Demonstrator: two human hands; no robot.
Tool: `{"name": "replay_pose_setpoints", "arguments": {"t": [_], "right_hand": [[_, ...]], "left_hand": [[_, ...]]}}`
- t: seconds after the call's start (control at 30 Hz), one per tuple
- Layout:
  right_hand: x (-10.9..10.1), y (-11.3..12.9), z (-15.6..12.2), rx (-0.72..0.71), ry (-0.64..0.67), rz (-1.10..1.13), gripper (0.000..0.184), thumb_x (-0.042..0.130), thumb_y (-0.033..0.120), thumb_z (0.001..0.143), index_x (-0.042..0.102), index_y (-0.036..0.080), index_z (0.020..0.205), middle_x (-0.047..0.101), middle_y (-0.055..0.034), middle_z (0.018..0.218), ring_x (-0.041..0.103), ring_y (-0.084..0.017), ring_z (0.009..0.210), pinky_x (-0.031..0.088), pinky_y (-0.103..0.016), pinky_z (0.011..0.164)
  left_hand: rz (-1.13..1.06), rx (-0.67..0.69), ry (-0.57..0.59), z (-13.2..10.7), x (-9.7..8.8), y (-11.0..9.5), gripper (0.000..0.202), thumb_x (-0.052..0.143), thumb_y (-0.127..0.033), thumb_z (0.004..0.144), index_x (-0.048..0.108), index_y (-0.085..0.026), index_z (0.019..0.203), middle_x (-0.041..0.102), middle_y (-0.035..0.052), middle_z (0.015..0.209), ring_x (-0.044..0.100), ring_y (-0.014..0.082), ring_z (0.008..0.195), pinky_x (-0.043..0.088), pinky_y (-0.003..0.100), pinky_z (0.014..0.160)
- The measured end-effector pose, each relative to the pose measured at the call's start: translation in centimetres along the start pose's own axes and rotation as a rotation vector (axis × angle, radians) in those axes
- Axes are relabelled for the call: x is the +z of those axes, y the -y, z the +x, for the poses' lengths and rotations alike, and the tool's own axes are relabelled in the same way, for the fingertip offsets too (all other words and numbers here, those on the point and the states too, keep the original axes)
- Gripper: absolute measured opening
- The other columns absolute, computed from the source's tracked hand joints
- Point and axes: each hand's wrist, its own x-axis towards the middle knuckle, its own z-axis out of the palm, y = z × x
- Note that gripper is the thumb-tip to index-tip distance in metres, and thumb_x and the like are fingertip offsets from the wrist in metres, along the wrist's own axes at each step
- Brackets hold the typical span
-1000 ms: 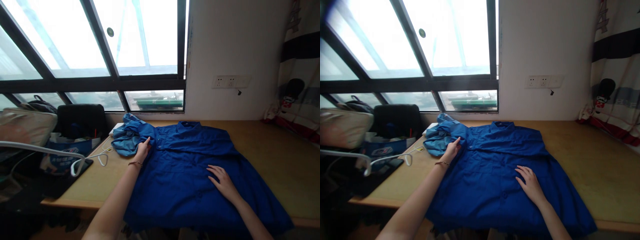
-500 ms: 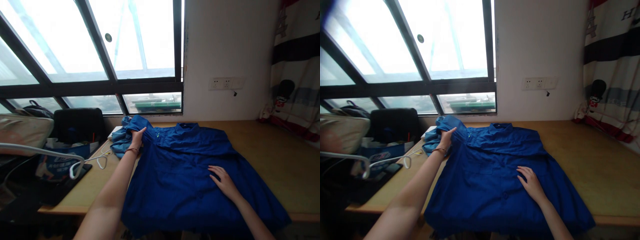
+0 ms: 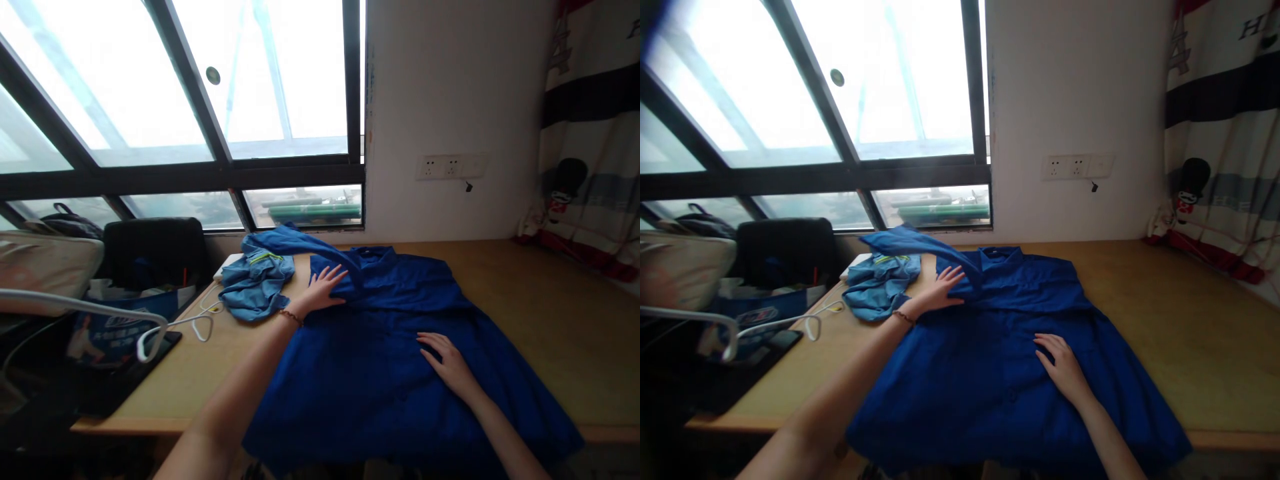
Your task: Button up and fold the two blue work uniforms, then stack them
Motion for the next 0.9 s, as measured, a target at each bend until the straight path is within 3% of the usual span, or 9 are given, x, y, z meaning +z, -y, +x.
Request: {"name": "replay_pose_setpoints", "arguments": {"t": [0.07,0.13,0.3,0.43,0.57,0.63,0.7,0.8,0.9], "right_hand": [[0.1,-0.3,-0.2,0.033,-0.027,0.033,0.03,0.046,0.037,0.08,0.061,0.023,0.101,0.058,-0.0061,0.111,0.048,-0.023,0.108,0.037,-0.044,0.095],[0.2,-0.6,-0.2,0.094,-0.074,0.086,0.032,0.046,0.037,0.08,0.059,0.022,0.104,0.059,-0.0073,0.11,0.051,-0.023,0.106,0.038,-0.043,0.094],[0.1,-0.1,1.2,0.188,-0.157,0.295,0.06,0.055,0.041,0.073,0.037,0.021,0.126,0.049,-0.0111,0.122,0.05,-0.023,0.108,0.043,-0.041,0.089],[-0.5,3.2,1.8,0.241,0.099,0.273,0.073,0.054,0.047,0.071,0.026,0.023,0.133,0.041,-0.0125,0.129,0.045,-0.025,0.113,0.042,-0.042,0.089],[0.2,7.7,-0.7,0.117,0.267,-0.142,0.1,0.073,0.038,0.046,0.026,0.03,0.134,0.02,-0.011,0.142,0.025,-0.04,0.123,0.033,-0.054,0.091],[0.4,9.0,-1.7,0.112,0.289,-0.25,0.09,0.068,0.025,0.05,0.031,0.03,0.133,0.028,-0.0123,0.138,0.033,-0.041,0.118,0.038,-0.052,0.086],[-0.5,9.1,-1.7,0.138,0.274,-0.191,0.073,0.054,0.016,0.06,0.037,0.028,0.13,0.049,-0.0124,0.122,0.051,-0.032,0.103,0.045,-0.042,0.079],[-3.9,6.6,-0.3,0.277,0.197,0.128,0.059,0.042,0.015,0.064,0.047,0.026,0.122,0.064,-0.0052,0.091,0.062,-0.02,0.071,0.051,-0.033,0.066],[-7.5,2.2,0.0,0.498,-0.086,0.563,0.049,0.044,0.025,0.069,0.048,0.023,0.118,0.065,-0.0044,0.081,0.063,-0.02,0.066,0.053,-0.034,0.062]], "left_hand": [[0.116,0.019,0.147,-1.0,2.5,0.3,0.07,0.065,-0.051,0.062,0.042,-0.031,0.125,0.027,0.007,0.14,0.012,0.0344,0.129,0.012,0.054,0.1],[0.173,-0.006,0.183,-1.9,4.4,1.1,0.07,0.057,-0.056,0.067,0.034,-0.034,0.13,0.022,0.005,0.142,0.011,0.0346,0.129,0.011,0.056,0.099],[0.239,-0.033,-0.001,-3.4,6.6,2.7,0.049,0.033,-0.051,0.085,0.033,-0.035,0.13,0.027,-0.0011,0.14,0.016,0.0251,0.13,0.01,0.047,0.103],[0.232,-0.065,-0.042,-3.6,6.6,2.7,0.042,0.026,-0.045,0.088,0.038,-0.036,0.128,0.031,-0.004,0.138,0.019,0.0215,0.129,0.012,0.041,0.104],[0.225,-0.062,-0.084,-3.6,6.6,2.6,0.04,0.025,-0.041,0.089,0.04,-0.036,0.126,0.035,-0.0042,0.136,0.022,0.0207,0.128,0.012,0.042,0.104],[0.231,-0.075,-0.103,-3.6,6.7,2.7,0.04,0.026,-0.04,0.089,0.042,-0.035,0.125,0.036,-0.0035,0.135,0.023,0.021,0.128,0.012,0.042,0.104],[0.244,-0.099,-0.132,-3.6,6.8,2.8,0.039,0.027,-0.038,0.089,0.044,-0.033,0.124,0.038,-0.0023,0.134,0.024,0.0214,0.127,0.01,0.043,0.104],[0.259,-0.141,-0.208,-3.7,7.1,3.1,0.039,0.03,-0.036,0.088,0.046,-0.029,0.123,0.04,0.0013,0.133,0.023,0.0237,0.127,0.009,0.045,0.104],[0.269,-0.19,-0.276,-3.7,7.3,3.4,0.04,0.034,-0.036,0.086,0.048,-0.026,0.122,0.041,0.005,0.132,0.022,0.0272,0.127,0.009,0.047,0.103]]}}
